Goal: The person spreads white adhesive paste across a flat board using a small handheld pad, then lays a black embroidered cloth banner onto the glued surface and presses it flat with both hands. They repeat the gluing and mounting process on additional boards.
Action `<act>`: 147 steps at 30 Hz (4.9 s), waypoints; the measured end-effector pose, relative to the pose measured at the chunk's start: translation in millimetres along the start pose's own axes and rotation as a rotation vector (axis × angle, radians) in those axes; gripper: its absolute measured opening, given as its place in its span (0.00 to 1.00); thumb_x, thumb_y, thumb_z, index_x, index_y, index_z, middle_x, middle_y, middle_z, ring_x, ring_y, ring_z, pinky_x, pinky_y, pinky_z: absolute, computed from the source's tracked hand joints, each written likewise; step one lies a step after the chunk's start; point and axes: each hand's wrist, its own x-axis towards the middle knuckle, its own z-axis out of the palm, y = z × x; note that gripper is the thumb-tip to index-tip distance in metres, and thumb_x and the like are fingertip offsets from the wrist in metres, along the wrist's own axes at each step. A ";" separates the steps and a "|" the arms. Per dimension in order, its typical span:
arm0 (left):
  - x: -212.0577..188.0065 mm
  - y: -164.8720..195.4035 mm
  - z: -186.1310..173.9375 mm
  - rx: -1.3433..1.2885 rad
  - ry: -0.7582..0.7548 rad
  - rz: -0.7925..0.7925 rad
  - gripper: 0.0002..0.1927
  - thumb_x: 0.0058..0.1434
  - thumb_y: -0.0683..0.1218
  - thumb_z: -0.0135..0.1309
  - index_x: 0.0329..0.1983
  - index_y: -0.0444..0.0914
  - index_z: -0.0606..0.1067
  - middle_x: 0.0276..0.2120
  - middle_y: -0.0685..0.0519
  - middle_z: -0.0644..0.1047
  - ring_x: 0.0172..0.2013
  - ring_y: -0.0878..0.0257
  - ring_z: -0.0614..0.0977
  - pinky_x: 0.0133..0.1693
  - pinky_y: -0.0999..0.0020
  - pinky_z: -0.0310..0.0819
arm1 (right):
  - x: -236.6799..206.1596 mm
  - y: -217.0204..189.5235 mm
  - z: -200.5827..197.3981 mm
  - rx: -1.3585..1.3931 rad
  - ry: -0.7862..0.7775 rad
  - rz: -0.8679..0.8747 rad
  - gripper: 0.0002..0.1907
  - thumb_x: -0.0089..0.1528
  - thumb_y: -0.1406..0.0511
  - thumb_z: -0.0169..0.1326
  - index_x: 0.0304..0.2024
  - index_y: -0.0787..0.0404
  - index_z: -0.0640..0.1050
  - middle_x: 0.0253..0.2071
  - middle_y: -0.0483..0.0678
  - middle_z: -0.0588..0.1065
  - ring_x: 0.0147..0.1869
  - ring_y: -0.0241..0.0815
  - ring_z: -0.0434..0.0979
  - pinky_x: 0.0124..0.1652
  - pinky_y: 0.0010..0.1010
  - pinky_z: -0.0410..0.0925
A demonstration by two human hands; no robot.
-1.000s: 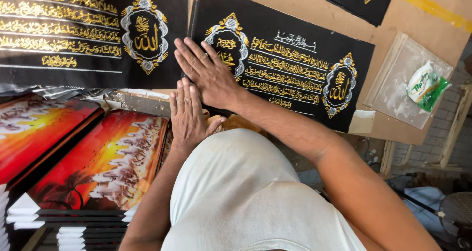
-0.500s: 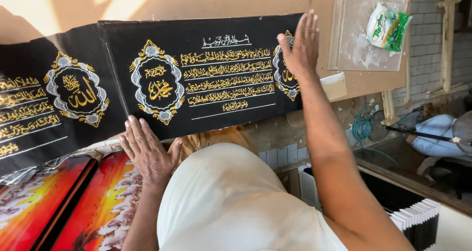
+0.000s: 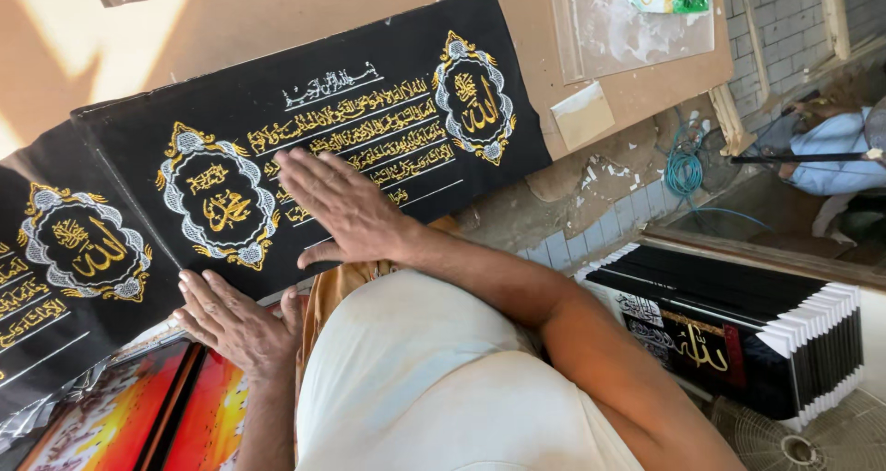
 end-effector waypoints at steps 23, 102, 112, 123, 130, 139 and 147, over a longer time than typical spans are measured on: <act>-40.7 81.4 -12.2 0.039 -0.028 -0.141 0.59 0.68 0.79 0.21 0.79 0.24 0.48 0.78 0.31 0.47 0.79 0.42 0.45 0.70 0.37 0.21 | -232.5 198.9 -65.4 -0.012 0.345 0.648 0.49 0.72 0.43 0.45 0.75 0.76 0.47 0.77 0.72 0.45 0.83 0.67 0.43 0.75 0.59 0.41; 354.6 427.4 153.6 -1.332 -0.294 -0.402 0.14 0.72 0.42 0.60 0.56 0.40 0.70 0.44 0.57 0.78 0.44 0.65 0.78 0.47 0.67 0.68 | -419.0 403.5 -123.5 0.871 1.150 1.264 0.14 0.68 0.68 0.57 0.56 0.64 0.79 0.49 0.49 0.80 0.50 0.41 0.78 0.51 0.35 0.72; 344.5 715.2 242.7 -0.914 -0.289 0.641 0.23 0.81 0.55 0.51 0.50 0.28 0.78 0.46 0.36 0.80 0.47 0.44 0.82 0.50 0.55 0.75 | -353.3 610.0 -175.1 -0.039 0.662 0.657 0.23 0.59 0.75 0.58 0.56 0.56 0.80 0.57 0.48 0.79 0.56 0.48 0.77 0.54 0.41 0.67; 366.8 878.3 316.2 -0.020 -0.844 0.611 0.53 0.60 0.84 0.32 0.42 0.34 0.83 0.48 0.40 0.79 0.52 0.43 0.80 0.53 0.45 0.74 | -326.5 720.9 -162.2 -0.059 0.512 0.594 0.05 0.61 0.68 0.63 0.40 0.59 0.82 0.34 0.51 0.79 0.44 0.53 0.77 0.52 0.48 0.65; 378.7 888.7 343.9 0.008 -0.901 0.588 0.61 0.55 0.89 0.25 0.46 0.32 0.83 0.55 0.36 0.75 0.60 0.42 0.75 0.57 0.42 0.71 | -329.6 745.4 -152.6 -0.009 0.604 0.468 0.06 0.57 0.71 0.63 0.35 0.61 0.79 0.33 0.52 0.78 0.42 0.57 0.77 0.48 0.48 0.63; 373.3 874.3 367.4 -0.081 -0.918 0.619 0.65 0.50 0.90 0.24 0.51 0.29 0.79 0.58 0.37 0.70 0.64 0.44 0.66 0.60 0.45 0.67 | -356.5 733.8 -142.4 0.084 0.561 0.439 0.09 0.58 0.72 0.62 0.40 0.58 0.82 0.34 0.50 0.78 0.44 0.53 0.77 0.48 0.46 0.63; 376.6 878.8 378.4 -0.023 -0.941 0.574 0.65 0.50 0.89 0.22 0.49 0.30 0.81 0.62 0.40 0.69 0.67 0.47 0.66 0.60 0.42 0.69 | -376.1 728.5 -146.3 0.076 0.431 0.464 0.11 0.57 0.73 0.61 0.42 0.58 0.82 0.36 0.47 0.77 0.45 0.49 0.75 0.49 0.44 0.62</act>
